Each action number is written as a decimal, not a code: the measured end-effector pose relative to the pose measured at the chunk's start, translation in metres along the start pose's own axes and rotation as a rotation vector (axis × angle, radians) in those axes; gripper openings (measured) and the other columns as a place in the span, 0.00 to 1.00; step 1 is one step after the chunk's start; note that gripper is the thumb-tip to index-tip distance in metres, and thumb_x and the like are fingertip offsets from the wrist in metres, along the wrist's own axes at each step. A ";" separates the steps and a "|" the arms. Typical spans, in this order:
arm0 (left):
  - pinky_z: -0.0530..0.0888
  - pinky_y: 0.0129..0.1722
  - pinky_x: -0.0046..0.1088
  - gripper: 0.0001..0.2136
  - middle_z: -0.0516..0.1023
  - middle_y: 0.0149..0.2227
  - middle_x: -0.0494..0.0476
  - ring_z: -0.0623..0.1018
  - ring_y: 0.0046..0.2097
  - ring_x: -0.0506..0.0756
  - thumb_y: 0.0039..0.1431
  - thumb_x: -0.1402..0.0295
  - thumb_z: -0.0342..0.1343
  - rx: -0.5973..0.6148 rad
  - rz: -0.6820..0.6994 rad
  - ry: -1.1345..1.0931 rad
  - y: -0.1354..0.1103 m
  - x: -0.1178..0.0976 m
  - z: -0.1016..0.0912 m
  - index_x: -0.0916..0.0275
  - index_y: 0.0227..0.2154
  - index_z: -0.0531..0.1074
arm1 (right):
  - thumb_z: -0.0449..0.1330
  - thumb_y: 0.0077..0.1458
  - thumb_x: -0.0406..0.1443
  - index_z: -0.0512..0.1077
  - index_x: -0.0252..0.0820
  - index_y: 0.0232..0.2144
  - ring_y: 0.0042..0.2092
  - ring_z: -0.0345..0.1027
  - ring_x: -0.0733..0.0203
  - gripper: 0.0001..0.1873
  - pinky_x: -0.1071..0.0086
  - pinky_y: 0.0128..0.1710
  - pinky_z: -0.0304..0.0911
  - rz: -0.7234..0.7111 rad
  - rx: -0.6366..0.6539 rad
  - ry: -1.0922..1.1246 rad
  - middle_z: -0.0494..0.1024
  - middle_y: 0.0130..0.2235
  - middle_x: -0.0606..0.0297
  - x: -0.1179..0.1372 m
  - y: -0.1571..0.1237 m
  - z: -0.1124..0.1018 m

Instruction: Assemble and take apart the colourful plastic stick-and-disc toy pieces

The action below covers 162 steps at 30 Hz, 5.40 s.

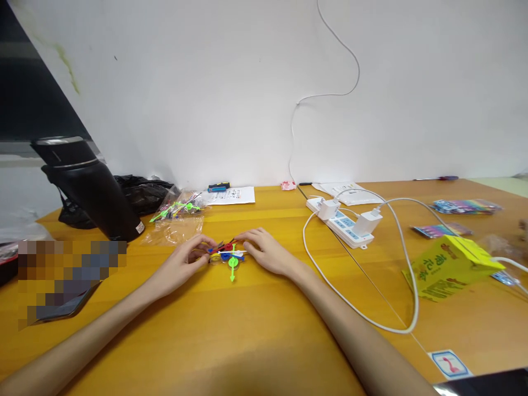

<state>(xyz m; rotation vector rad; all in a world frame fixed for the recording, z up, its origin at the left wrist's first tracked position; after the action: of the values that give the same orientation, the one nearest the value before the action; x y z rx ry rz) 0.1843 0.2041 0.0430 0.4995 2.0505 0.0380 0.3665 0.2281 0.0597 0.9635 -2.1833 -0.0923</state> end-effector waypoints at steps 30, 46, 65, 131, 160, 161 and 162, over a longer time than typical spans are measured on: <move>0.75 0.46 0.37 0.12 0.77 0.46 0.58 0.79 0.42 0.56 0.61 0.66 0.57 -0.019 -0.039 -0.076 0.003 0.010 -0.001 0.58 0.47 0.68 | 0.60 0.64 0.37 0.81 0.43 0.43 0.43 0.75 0.58 0.11 0.66 0.44 0.66 0.105 -0.168 0.113 0.82 0.42 0.60 -0.001 0.002 -0.019; 0.72 0.52 0.38 0.12 0.78 0.46 0.59 0.77 0.50 0.58 0.63 0.58 0.59 -0.053 -0.001 -0.317 0.004 -0.013 0.003 0.59 0.45 0.73 | 0.60 0.65 0.39 0.79 0.43 0.44 0.41 0.75 0.60 0.11 0.68 0.42 0.67 0.057 -0.154 0.259 0.83 0.40 0.63 0.040 0.002 -0.012; 0.74 0.47 0.33 0.10 0.76 0.43 0.56 0.76 0.45 0.56 0.63 0.59 0.60 -0.142 0.086 -0.284 -0.005 -0.036 -0.005 0.59 0.42 0.72 | 0.64 0.61 0.40 0.68 0.45 0.49 0.43 0.77 0.59 0.15 0.65 0.43 0.72 0.061 -0.088 0.474 0.81 0.41 0.63 0.050 0.000 0.009; 0.74 0.31 0.27 0.08 0.75 0.37 0.52 0.74 0.33 0.51 0.67 0.63 0.53 0.113 0.099 -0.291 -0.013 -0.049 0.006 0.58 0.46 0.70 | 0.67 0.58 0.46 0.76 0.41 0.39 0.38 0.72 0.64 0.15 0.69 0.41 0.66 0.097 0.059 0.840 0.79 0.37 0.64 0.041 0.003 0.015; 0.75 0.45 0.31 0.21 0.80 0.51 0.62 0.78 0.54 0.61 0.60 0.52 0.61 -0.231 -0.095 -0.433 0.008 0.017 -0.009 0.60 0.49 0.72 | 0.63 0.58 0.40 0.82 0.38 0.39 0.41 0.78 0.54 0.13 0.62 0.45 0.71 0.212 -0.190 0.174 0.85 0.40 0.57 -0.091 0.071 -0.007; 0.75 0.44 0.31 0.20 0.80 0.51 0.62 0.78 0.54 0.61 0.60 0.52 0.62 -0.230 -0.098 -0.438 0.008 0.018 -0.009 0.60 0.48 0.72 | 0.63 0.58 0.40 0.82 0.38 0.38 0.40 0.78 0.54 0.12 0.63 0.45 0.71 0.203 -0.185 0.173 0.85 0.40 0.57 -0.092 0.077 -0.006; 0.75 0.44 0.31 0.20 0.80 0.51 0.62 0.78 0.53 0.61 0.60 0.51 0.61 -0.227 -0.102 -0.445 0.008 0.018 -0.009 0.60 0.48 0.72 | 0.63 0.58 0.40 0.82 0.38 0.38 0.40 0.78 0.55 0.12 0.63 0.45 0.71 0.193 -0.181 0.171 0.85 0.40 0.57 -0.093 0.082 -0.004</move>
<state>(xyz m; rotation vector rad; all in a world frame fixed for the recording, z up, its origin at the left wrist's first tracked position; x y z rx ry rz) 0.1719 0.2198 0.0341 0.2342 1.6080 0.0893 0.3604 0.3496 0.0353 0.6325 -2.0583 -0.1098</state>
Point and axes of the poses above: each hand's wrist, its own y-axis towards the middle knuckle, its own z-axis out of the palm, x = y × z, the point moved 9 cm from there along y, towards the middle knuckle
